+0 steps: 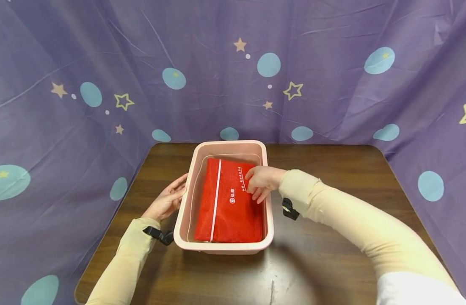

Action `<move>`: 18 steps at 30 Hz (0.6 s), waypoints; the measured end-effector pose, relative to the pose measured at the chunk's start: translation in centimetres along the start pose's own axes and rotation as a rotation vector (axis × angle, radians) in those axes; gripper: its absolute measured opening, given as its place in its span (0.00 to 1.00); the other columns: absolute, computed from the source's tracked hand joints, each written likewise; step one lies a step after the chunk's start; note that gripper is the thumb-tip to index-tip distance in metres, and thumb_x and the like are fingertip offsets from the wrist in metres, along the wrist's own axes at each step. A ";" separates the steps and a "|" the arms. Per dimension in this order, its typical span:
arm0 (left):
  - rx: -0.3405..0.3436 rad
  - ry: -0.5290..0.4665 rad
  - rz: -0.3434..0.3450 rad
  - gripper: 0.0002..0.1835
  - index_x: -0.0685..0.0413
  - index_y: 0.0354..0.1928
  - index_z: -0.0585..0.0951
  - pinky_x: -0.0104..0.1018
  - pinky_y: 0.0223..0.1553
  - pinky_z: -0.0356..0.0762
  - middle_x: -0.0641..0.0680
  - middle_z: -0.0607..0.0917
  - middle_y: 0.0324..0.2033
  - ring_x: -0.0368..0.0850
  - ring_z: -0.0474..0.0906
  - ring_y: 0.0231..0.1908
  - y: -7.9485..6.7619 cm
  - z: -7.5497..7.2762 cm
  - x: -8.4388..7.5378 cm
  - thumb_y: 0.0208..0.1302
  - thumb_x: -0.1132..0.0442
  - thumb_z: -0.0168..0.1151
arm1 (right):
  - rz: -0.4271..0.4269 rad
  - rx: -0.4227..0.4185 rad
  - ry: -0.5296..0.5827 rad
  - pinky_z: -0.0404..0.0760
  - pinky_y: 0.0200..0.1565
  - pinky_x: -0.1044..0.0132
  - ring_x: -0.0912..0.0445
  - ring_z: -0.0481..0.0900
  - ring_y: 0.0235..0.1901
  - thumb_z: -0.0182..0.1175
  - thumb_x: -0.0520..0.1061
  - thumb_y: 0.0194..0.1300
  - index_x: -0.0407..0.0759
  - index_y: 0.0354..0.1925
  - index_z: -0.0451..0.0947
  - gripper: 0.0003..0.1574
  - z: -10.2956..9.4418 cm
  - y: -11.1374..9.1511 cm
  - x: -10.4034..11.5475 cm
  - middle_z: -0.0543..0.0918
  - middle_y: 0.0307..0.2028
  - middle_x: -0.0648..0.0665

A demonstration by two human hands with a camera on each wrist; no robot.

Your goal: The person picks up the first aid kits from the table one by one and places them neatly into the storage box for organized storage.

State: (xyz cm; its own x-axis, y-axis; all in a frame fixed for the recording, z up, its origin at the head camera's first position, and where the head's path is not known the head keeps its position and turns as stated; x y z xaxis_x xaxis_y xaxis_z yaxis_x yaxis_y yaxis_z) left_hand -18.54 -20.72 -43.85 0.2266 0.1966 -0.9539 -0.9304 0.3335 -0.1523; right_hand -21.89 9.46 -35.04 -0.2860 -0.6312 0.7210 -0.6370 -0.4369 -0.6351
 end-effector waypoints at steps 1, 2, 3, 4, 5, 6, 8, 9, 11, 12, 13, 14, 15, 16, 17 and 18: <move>-0.001 0.000 -0.001 0.34 0.57 0.74 0.48 0.44 0.43 0.77 0.44 0.73 0.53 0.38 0.76 0.48 0.0 0.0 0.0 0.70 0.69 0.48 | 0.002 0.005 -0.009 0.84 0.37 0.55 0.45 0.81 0.37 0.54 0.32 0.61 0.31 0.66 0.55 0.36 0.0 0.0 0.0 0.77 0.43 0.28; -0.002 -0.001 -0.003 0.34 0.57 0.74 0.48 0.44 0.43 0.77 0.44 0.73 0.53 0.38 0.76 0.48 0.0 0.0 0.0 0.71 0.69 0.48 | 0.002 0.013 -0.017 0.84 0.38 0.54 0.45 0.81 0.38 0.54 0.33 0.61 0.32 0.66 0.55 0.36 0.0 0.0 -0.1 0.77 0.45 0.28; -0.005 -0.002 -0.004 0.33 0.57 0.74 0.48 0.44 0.43 0.77 0.44 0.73 0.53 0.38 0.76 0.48 0.0 0.0 0.0 0.71 0.70 0.47 | -0.001 0.021 -0.027 0.84 0.38 0.54 0.45 0.81 0.39 0.55 0.35 0.62 0.32 0.66 0.55 0.36 -0.1 0.0 -0.1 0.77 0.46 0.28; -0.006 -0.003 -0.005 0.33 0.57 0.74 0.48 0.44 0.43 0.77 0.45 0.73 0.53 0.38 0.76 0.48 0.0 0.0 0.0 0.71 0.70 0.46 | -0.003 0.026 -0.036 0.84 0.39 0.54 0.45 0.81 0.40 0.55 0.36 0.62 0.32 0.66 0.56 0.35 -0.1 0.0 -0.1 0.77 0.47 0.28; -0.006 -0.004 -0.005 0.33 0.57 0.74 0.48 0.43 0.43 0.77 0.44 0.73 0.52 0.38 0.76 0.48 0.0 0.1 -0.1 0.71 0.70 0.46 | -0.006 0.031 -0.041 0.83 0.39 0.54 0.45 0.81 0.41 0.55 0.36 0.62 0.33 0.66 0.56 0.35 -0.1 0.0 -0.2 0.77 0.48 0.28; -0.010 -0.006 -0.007 0.33 0.57 0.74 0.48 0.43 0.43 0.77 0.44 0.74 0.52 0.38 0.76 0.48 0.0 0.1 -0.1 0.71 0.70 0.46 | -0.012 0.037 -0.045 0.83 0.40 0.55 0.46 0.81 0.41 0.55 0.37 0.63 0.33 0.66 0.56 0.35 -0.2 0.0 -0.3 0.77 0.49 0.29; -0.014 -0.012 -0.009 0.33 0.57 0.74 0.48 0.42 0.42 0.78 0.44 0.74 0.51 0.38 0.77 0.47 -0.1 0.2 -0.1 0.71 0.70 0.46 | -0.031 0.047 -0.033 0.83 0.41 0.56 0.48 0.80 0.39 0.56 0.38 0.63 0.33 0.66 0.56 0.36 -0.3 0.0 -0.6 0.76 0.48 0.30; -0.018 -0.014 -0.011 0.33 0.57 0.74 0.48 0.42 0.42 0.78 0.43 0.75 0.51 0.37 0.77 0.47 -0.1 0.2 -0.1 0.71 0.70 0.46 | -0.045 0.052 -0.019 0.83 0.41 0.57 0.49 0.80 0.38 0.56 0.38 0.63 0.33 0.66 0.56 0.36 -0.4 0.0 -0.8 0.76 0.48 0.31; -0.022 -0.018 -0.014 0.33 0.57 0.74 0.48 0.41 0.41 0.78 0.43 0.75 0.50 0.37 0.77 0.46 -0.1 0.3 -0.1 0.71 0.70 0.47 | -0.090 0.063 0.025 0.83 0.41 0.57 0.52 0.80 0.37 0.55 0.38 0.63 0.32 0.67 0.55 0.36 -0.6 0.0 -1.3 0.77 0.46 0.33; -0.024 -0.019 -0.015 0.33 0.57 0.74 0.48 0.41 0.41 0.78 0.43 0.75 0.50 0.37 0.77 0.46 -0.1 0.3 -0.1 0.71 0.70 0.47 | -0.121 0.066 0.051 0.83 0.41 0.57 0.52 0.80 0.36 0.55 0.38 0.64 0.32 0.66 0.55 0.36 -0.7 0.0 -1.6 0.77 0.45 0.35; -0.022 -0.018 -0.015 0.33 0.57 0.74 0.48 0.41 0.41 0.78 0.42 0.75 0.50 0.37 0.77 0.46 -0.1 0.2 -0.1 0.71 0.70 0.47 | -0.154 0.071 0.080 0.83 0.41 0.57 0.53 0.80 0.35 0.55 0.38 0.64 0.31 0.66 0.55 0.36 -0.8 0.0 -1.9 0.77 0.43 0.36; -0.023 -0.019 -0.014 0.33 0.57 0.74 0.48 0.40 0.41 0.79 0.42 0.76 0.49 0.37 0.77 0.46 -0.1 0.2 -0.1 0.71 0.70 0.47 | -0.191 0.075 0.109 0.83 0.41 0.57 0.54 0.80 0.35 0.54 0.37 0.64 0.31 0.66 0.54 0.36 -1.0 0.0 -2.2 0.77 0.42 0.37; -0.022 -0.018 -0.013 0.33 0.57 0.74 0.48 0.40 0.41 0.79 0.42 0.76 0.49 0.37 0.77 0.46 -0.1 0.2 -0.1 0.71 0.70 0.47 | -0.229 0.082 0.137 0.83 0.42 0.56 0.54 0.80 0.35 0.54 0.37 0.65 0.30 0.66 0.54 0.35 -1.0 0.0 -2.6 0.78 0.42 0.39; -0.021 -0.017 -0.011 0.33 0.57 0.74 0.48 0.40 0.40 0.79 0.42 0.76 0.49 0.37 0.77 0.46 -0.1 0.1 -0.1 0.71 0.69 0.47 | -0.265 0.087 0.165 0.82 0.43 0.54 0.54 0.80 0.35 0.53 0.37 0.65 0.29 0.66 0.53 0.35 -1.1 -0.1 -2.9 0.78 0.41 0.40; -0.018 -0.017 -0.009 0.33 0.57 0.74 0.48 0.40 0.40 0.79 0.42 0.76 0.50 0.37 0.77 0.46 -0.1 0.1 -0.1 0.71 0.69 0.47 | -0.297 0.090 0.195 0.82 0.44 0.53 0.55 0.80 0.35 0.52 0.37 0.66 0.29 0.66 0.53 0.34 -1.2 -0.1 -3.3 0.78 0.40 0.41; -0.017 -0.018 -0.008 0.33 0.57 0.74 0.48 0.40 0.40 0.79 0.42 0.76 0.50 0.37 0.77 0.46 -0.1 0.0 -0.1 0.71 0.69 0.48 | -0.325 0.093 0.225 0.82 0.45 0.53 0.55 0.80 0.35 0.51 0.36 0.66 0.29 0.66 0.53 0.33 -1.2 -0.2 -3.6 0.78 0.40 0.42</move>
State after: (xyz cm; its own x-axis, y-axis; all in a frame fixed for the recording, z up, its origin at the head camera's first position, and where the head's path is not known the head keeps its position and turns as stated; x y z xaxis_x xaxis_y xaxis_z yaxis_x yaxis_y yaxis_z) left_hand -18.43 -20.72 -43.76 0.2388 0.2104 -0.9480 -0.9332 0.3198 -0.1641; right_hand -21.64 12.60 -37.20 -0.2366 -0.2991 0.9244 -0.6555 -0.6532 -0.3791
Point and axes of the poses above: each hand's wrist, its own y-axis towards the middle knuckle, its own z-axis out of the palm, x = y × z, the point moved 2 cm from there along y, towards the middle knuckle
